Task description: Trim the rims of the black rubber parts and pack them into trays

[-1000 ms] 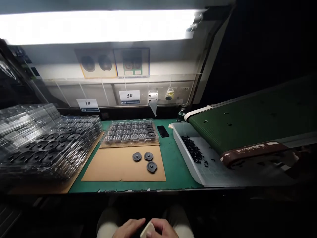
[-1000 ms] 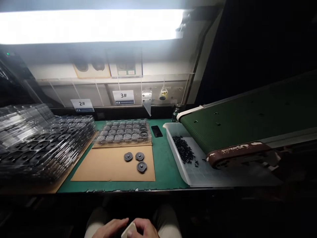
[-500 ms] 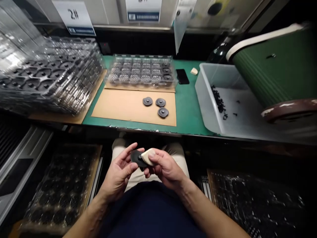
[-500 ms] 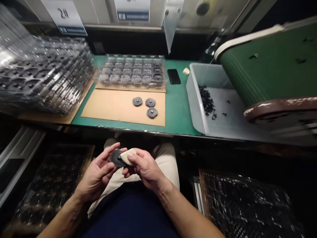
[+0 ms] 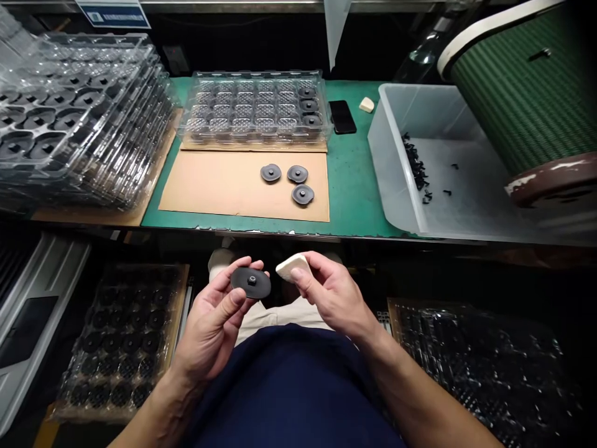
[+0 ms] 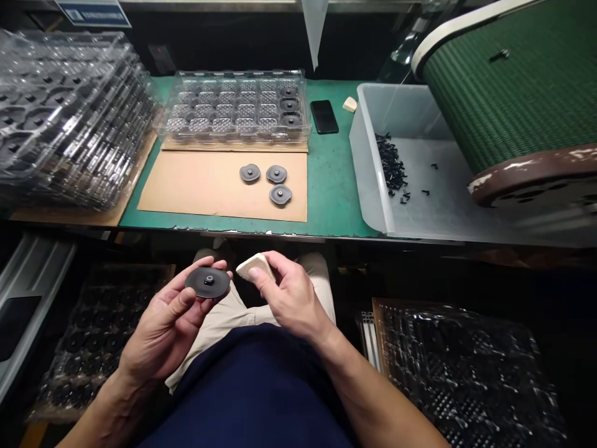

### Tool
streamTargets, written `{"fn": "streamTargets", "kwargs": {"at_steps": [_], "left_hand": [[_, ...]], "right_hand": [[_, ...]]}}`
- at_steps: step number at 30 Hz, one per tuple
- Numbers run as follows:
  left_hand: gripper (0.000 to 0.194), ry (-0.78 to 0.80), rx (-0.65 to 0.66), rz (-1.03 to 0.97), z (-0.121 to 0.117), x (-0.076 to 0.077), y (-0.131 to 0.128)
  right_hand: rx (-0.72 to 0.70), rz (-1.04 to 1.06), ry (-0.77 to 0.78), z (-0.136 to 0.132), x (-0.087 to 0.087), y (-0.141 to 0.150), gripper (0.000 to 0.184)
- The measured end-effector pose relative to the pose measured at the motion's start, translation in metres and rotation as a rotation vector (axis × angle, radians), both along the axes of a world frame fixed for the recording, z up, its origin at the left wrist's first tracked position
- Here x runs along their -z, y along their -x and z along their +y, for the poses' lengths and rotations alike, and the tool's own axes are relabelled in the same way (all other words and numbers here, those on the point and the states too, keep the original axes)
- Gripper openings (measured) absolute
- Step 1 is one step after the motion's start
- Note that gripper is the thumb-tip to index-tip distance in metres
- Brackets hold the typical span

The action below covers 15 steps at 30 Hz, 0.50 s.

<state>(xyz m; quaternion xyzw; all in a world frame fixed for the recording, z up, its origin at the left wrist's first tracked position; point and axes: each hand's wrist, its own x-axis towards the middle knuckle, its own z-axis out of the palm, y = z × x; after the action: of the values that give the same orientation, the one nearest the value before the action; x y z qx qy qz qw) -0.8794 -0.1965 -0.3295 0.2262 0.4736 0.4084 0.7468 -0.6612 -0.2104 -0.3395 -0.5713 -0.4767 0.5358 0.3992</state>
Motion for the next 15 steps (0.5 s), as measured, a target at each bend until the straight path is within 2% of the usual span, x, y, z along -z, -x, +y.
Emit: {"fn": "streamTargets", "kwargs": {"at_steps": [4,8,11,15], "left_hand": [[0.060,-0.015,0.019,0.008,0.000,-0.005,-0.006],[0.054,-0.073,0.043,-0.016,-0.002,-0.009,-0.008],[0.050,-0.098,0.056,-0.045,-0.004,-0.010,-0.008],[0.049,-0.105,0.058,-0.054,-0.006,-0.012,-0.007]], "right_hand": [[-0.138,-0.105,-0.135,-0.006,-0.025,0.002,0.023],[-0.159,-0.394,-0.347,-0.011,-0.034,0.000,0.015],[-0.220,-0.370,-0.337,-0.012,-0.035,0.000,0.016],[-0.139,-0.436,-0.325,-0.010,-0.035,0.002,0.018]]}}
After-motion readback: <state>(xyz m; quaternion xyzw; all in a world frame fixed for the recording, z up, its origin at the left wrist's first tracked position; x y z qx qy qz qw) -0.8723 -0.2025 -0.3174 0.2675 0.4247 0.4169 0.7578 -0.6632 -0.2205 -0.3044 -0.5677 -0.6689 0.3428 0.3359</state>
